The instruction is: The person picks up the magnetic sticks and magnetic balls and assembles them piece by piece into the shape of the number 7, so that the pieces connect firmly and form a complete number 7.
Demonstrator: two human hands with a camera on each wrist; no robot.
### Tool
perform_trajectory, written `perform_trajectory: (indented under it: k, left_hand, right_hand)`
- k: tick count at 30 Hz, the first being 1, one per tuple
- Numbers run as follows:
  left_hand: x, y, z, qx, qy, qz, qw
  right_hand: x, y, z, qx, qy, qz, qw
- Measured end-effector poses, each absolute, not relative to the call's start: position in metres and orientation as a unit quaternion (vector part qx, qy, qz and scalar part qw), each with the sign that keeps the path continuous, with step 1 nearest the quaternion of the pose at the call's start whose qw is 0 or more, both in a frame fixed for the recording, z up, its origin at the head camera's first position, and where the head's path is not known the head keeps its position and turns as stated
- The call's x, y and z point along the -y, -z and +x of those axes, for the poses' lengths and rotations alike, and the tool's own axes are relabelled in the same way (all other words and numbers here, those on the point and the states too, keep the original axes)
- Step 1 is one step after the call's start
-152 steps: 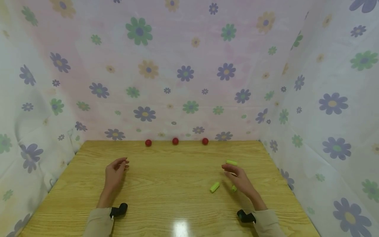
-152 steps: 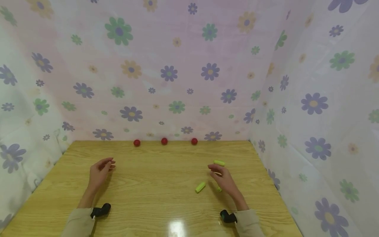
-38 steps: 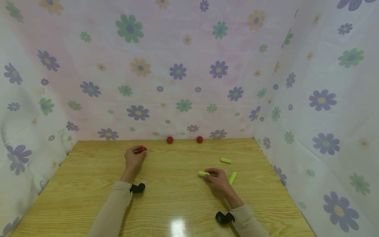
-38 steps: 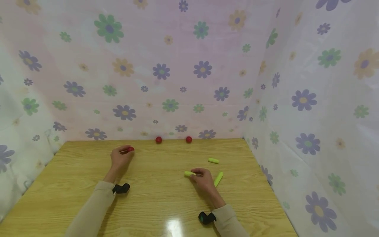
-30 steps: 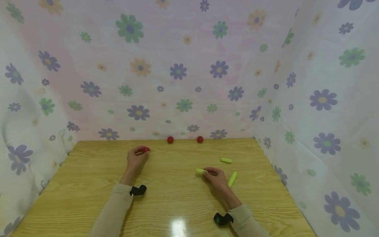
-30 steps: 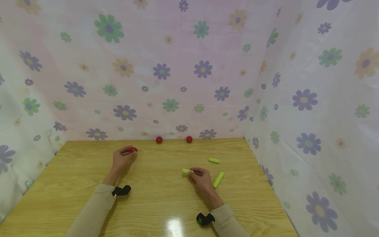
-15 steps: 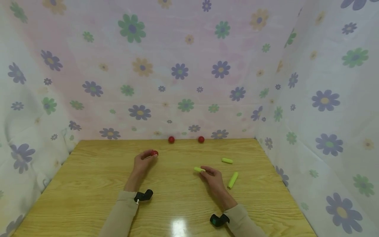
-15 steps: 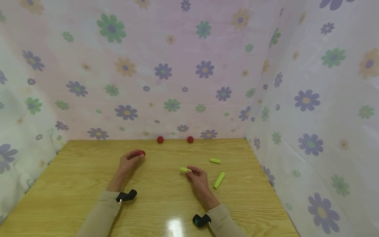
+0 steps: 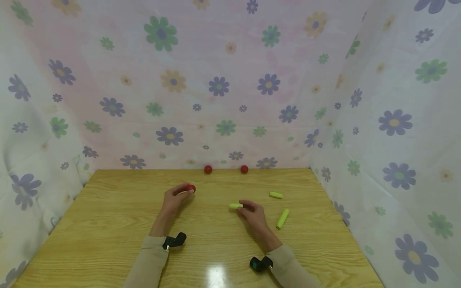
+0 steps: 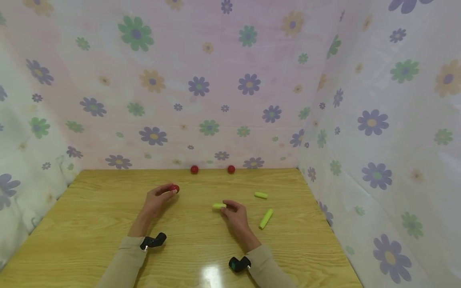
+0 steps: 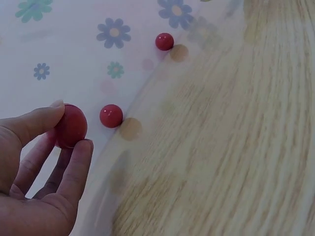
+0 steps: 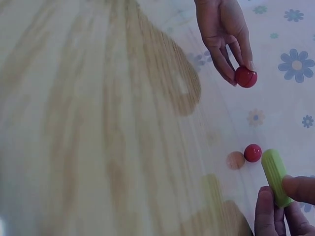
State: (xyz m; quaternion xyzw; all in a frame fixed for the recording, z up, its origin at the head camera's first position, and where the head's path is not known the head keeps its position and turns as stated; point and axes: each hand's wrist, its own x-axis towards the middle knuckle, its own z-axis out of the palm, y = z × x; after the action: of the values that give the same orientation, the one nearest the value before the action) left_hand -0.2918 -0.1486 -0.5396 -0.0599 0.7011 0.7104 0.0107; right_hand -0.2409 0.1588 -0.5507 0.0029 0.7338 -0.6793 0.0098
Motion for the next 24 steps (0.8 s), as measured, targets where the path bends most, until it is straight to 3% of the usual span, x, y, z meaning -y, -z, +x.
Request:
perform_trajectory:
  k: [8, 15, 24]
  left_hand:
    - [0.142, 0.543, -0.294, -0.713, -0.7, -0.041, 0.01]
    - [0.138, 0.546, -0.296, -0.698, -0.715, -0.041, 0.022]
    - [0.131, 0.551, -0.295, -0.704, -0.707, -0.058, -0.009]
  right_hand:
    - [-0.154, 0.554, -0.248, -0.713, 0.7, -0.032, 0.003]
    - [-0.142, 0.55, -0.259, -0.719, 0.694, 0.018, 0.031]
    - [-0.132, 0.554, -0.277, -0.706, 0.705, 0.023, 0.065]
